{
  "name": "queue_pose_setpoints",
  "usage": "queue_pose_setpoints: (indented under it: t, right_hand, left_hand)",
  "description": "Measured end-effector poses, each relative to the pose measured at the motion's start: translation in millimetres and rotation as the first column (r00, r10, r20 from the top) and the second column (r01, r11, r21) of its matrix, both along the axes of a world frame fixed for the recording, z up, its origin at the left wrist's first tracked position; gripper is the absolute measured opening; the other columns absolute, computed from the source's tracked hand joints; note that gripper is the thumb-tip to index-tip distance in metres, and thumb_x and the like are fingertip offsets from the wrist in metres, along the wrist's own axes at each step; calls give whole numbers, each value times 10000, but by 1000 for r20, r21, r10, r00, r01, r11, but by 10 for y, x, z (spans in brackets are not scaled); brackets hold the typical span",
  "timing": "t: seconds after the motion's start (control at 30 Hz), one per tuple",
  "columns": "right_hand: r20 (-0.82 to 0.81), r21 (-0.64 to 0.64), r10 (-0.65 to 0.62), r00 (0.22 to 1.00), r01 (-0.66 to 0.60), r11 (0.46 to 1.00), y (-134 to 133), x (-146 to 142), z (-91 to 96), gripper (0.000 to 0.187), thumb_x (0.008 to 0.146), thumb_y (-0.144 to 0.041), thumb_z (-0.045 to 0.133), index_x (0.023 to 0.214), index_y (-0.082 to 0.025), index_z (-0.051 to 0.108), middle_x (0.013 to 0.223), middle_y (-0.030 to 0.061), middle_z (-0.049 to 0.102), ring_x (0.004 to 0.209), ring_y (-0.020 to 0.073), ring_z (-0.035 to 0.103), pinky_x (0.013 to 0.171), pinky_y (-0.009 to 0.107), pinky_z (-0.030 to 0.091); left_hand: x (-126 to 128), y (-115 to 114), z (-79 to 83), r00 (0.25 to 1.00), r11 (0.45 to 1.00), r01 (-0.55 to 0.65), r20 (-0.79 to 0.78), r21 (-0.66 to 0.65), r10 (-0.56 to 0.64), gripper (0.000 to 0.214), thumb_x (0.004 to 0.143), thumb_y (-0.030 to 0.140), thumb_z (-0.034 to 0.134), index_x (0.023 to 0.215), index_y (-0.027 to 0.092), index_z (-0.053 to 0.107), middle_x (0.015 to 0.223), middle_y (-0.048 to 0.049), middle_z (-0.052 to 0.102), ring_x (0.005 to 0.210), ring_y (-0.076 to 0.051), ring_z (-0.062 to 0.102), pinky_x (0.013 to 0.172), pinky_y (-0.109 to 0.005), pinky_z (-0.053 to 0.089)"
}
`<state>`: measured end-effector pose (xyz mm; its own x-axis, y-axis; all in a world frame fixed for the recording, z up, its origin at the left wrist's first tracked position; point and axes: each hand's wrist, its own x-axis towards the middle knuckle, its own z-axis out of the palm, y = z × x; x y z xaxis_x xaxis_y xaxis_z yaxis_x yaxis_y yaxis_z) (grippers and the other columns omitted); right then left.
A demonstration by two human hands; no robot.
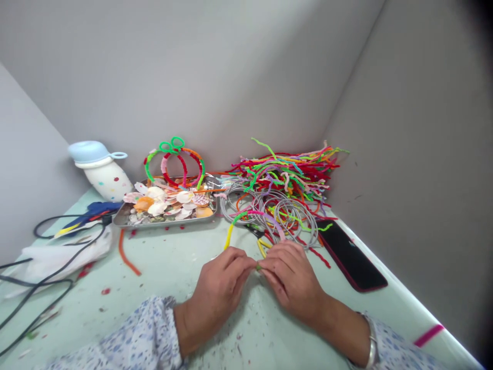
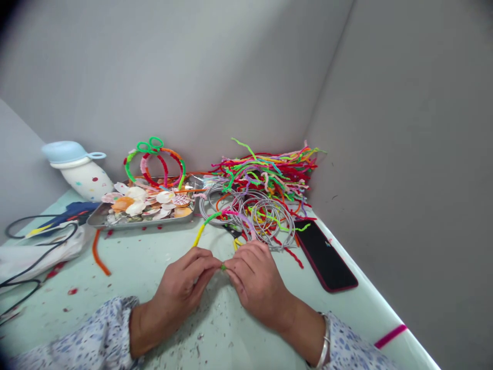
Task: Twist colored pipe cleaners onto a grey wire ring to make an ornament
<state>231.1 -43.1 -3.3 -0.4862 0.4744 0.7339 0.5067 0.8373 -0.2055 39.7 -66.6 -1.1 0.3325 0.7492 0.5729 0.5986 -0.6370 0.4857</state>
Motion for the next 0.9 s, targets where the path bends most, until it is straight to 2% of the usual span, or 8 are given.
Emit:
queue_pose_setpoints:
  t: [0.57,0.73,0.9]
  right_hand:
    - [44,29,-7,999,6,1000,-26,-4,20,99,902,-150,520,921,-183,612,825,34,651,858,186,582,879,402,419]
    - [42,34,-1,999,0,999,-24,7,14,91,899,-150,527,934,-184,604,832,36,650,859,187,578,875,408,424]
    - [8,52,-3,1000,3,999,-18,17,14,99,887,-136,533,940,-185,601,829,37,650,850,185,587,864,408,434]
  left_hand:
    - [17,-16,3,993,997,-25,-121,-69,16,167,954,186,416,932,191,582,858,-32,602,753,-148,590,685,-261,504]
    - [16,-17,22,995,996,-1,-100,-88,-8,153,951,176,425,954,193,578,869,-32,602,774,-150,596,695,-264,504]
    - [5,-24,32,997,999,-13,-75,-46,10,131,949,190,458,997,205,580,918,-34,606,826,-148,610,737,-264,510]
